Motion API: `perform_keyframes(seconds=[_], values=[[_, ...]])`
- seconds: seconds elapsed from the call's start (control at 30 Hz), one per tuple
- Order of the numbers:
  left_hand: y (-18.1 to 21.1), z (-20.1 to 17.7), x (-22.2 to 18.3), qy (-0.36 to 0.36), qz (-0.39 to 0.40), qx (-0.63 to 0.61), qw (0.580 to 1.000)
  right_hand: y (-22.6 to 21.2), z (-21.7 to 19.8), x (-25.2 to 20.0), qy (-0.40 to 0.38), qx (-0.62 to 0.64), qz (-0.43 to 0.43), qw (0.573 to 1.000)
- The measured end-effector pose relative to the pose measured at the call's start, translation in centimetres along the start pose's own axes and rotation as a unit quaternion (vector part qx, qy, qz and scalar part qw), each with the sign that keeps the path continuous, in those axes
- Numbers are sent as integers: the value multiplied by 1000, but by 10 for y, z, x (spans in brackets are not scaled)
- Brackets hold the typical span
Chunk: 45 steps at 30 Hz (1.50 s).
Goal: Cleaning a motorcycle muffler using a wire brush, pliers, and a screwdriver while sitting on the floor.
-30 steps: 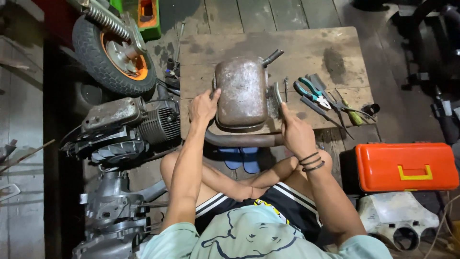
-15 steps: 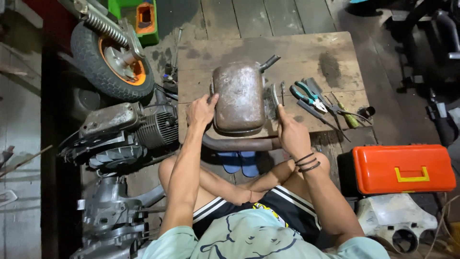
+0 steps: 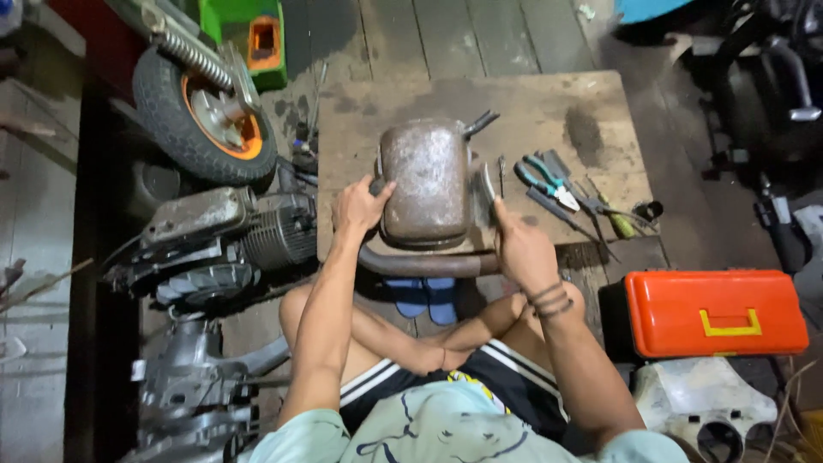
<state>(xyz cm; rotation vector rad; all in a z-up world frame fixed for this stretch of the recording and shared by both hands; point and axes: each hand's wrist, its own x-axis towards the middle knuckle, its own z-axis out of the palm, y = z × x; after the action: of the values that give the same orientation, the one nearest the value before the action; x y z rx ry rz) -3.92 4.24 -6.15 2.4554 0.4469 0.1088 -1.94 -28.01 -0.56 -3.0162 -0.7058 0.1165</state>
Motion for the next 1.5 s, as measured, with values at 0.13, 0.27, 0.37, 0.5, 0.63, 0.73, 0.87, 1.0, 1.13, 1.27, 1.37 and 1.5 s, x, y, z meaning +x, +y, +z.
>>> perform_keyframes(seconds=[0.13, 0.27, 0.37, 0.5, 0.63, 0.73, 0.87, 1.0, 1.13, 1.27, 1.37, 1.5], values=[[0, 2, -2, -15, -6, 7, 1000, 5, 4, 1, -23, 46, 10, 999], [-7, 8, 2, -9, 10, -5, 1000, -10, -2, 36, 37, 38, 9, 999], [-16, 17, 8, -7, 12, -14, 1000, -13, -12, 41, 45, 45, 9, 998], [-23, 21, 10, 2, 12, -20, 1000, -9, -1, 8, 23, 65, 11, 998], [-21, 26, 15, -7, 1, -32, 999, 1, 15, -4, 24, 29, -9, 999], [-17, 17, 5, -9, 4, -26, 1000, -7, 11, 19, 48, 22, -13, 999], [-19, 13, 6, -19, 8, -6, 1000, -14, 1, 53, 69, 38, -9, 997], [-19, 17, 8, -19, -3, -7, 1000, -11, -2, 31, 44, 38, -3, 998], [-12, 13, 5, -2, -4, -21, 1000, -2, -3, 0, 6, 24, -8, 1000], [-18, 20, 11, 3, 2, -14, 1000, -7, -3, 23, 45, 12, -6, 999], [-13, 12, 6, -10, 4, -20, 1000, -12, -2, 57, 63, 25, -13, 998], [-15, 14, 9, -13, 7, -2, 1000, -2, 2, 43, 70, 29, -19, 997]])
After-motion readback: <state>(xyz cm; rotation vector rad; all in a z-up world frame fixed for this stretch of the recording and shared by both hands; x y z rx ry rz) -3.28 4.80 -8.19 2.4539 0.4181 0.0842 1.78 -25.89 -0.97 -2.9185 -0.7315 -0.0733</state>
